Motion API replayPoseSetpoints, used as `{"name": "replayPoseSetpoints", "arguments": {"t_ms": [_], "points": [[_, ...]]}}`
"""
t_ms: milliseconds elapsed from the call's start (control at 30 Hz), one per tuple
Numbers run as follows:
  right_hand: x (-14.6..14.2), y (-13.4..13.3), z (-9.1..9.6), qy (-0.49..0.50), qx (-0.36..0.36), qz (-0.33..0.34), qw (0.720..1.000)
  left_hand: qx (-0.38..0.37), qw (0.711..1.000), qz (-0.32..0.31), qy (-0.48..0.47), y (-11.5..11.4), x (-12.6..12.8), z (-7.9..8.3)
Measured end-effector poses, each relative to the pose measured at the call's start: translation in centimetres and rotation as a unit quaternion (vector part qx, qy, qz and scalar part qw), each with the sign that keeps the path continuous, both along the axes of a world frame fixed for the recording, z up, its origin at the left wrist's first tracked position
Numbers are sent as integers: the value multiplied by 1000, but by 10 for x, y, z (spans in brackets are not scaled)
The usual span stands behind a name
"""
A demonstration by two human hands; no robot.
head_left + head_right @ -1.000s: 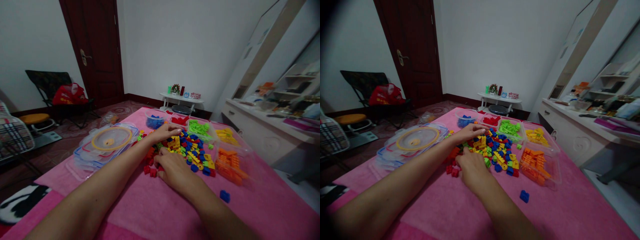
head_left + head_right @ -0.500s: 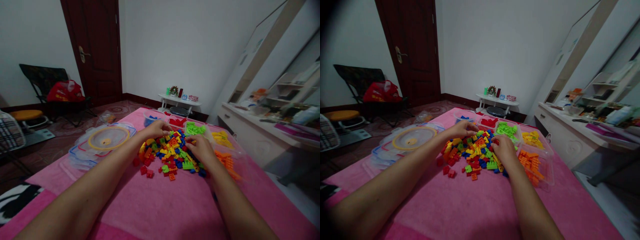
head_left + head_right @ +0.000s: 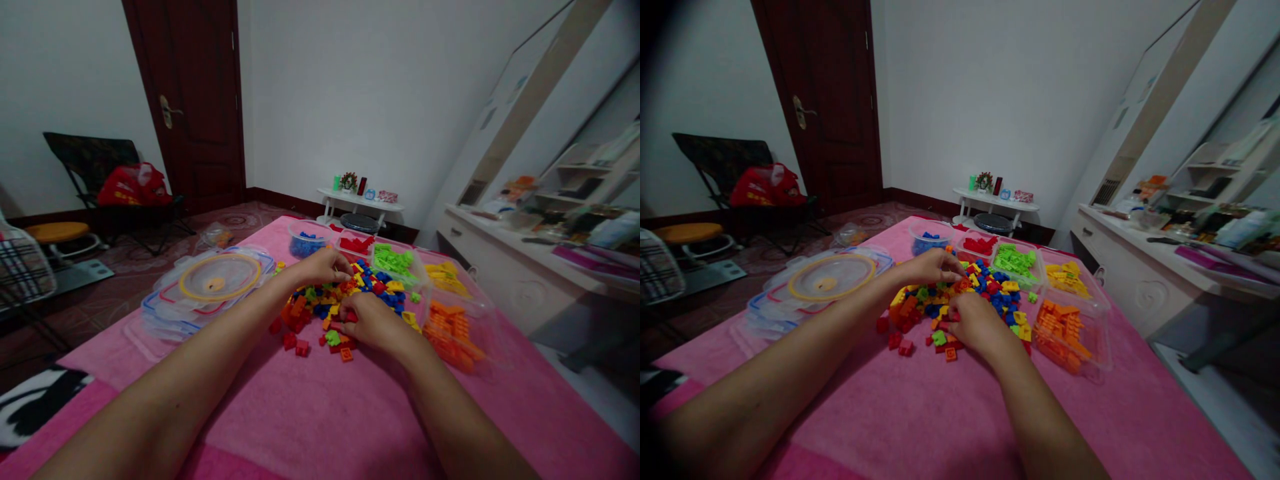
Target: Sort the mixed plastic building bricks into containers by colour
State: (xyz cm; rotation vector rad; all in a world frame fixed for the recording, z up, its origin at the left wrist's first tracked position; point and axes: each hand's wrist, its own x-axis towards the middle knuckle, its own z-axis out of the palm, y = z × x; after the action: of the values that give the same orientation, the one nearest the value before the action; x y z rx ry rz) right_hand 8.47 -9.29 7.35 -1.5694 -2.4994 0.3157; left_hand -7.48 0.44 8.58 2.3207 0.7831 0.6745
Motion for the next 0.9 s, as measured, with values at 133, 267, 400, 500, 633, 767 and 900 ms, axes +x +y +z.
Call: {"name": "replayPoseSetpoints", "arguments": {"t_ms": [133, 267, 400, 500, 633, 767, 900], "points": [[19, 10, 13, 6, 38, -64, 997, -138, 987, 7, -85, -8, 13, -3], [27, 15, 26, 54, 107, -124, 985, -362, 911, 52, -189, -19, 28, -8], [15, 15, 26, 138, 184, -107, 967, -544, 802, 19, -245, -28, 36, -8], [7, 13, 24, 201, 235, -91, 947, -618, 729, 3, -295, -27, 37, -7], [3, 10, 20, 212, 245, -100, 941, -616, 690, 37, -378, -14, 31, -9], [-4, 3, 7, 47, 74, -60, 994, -593, 670, 70, -442, -2, 19, -8], [-14, -3, -5, -81, 51, -99, 991, -587, 664, 70, -459, 0, 9, -2]]}}
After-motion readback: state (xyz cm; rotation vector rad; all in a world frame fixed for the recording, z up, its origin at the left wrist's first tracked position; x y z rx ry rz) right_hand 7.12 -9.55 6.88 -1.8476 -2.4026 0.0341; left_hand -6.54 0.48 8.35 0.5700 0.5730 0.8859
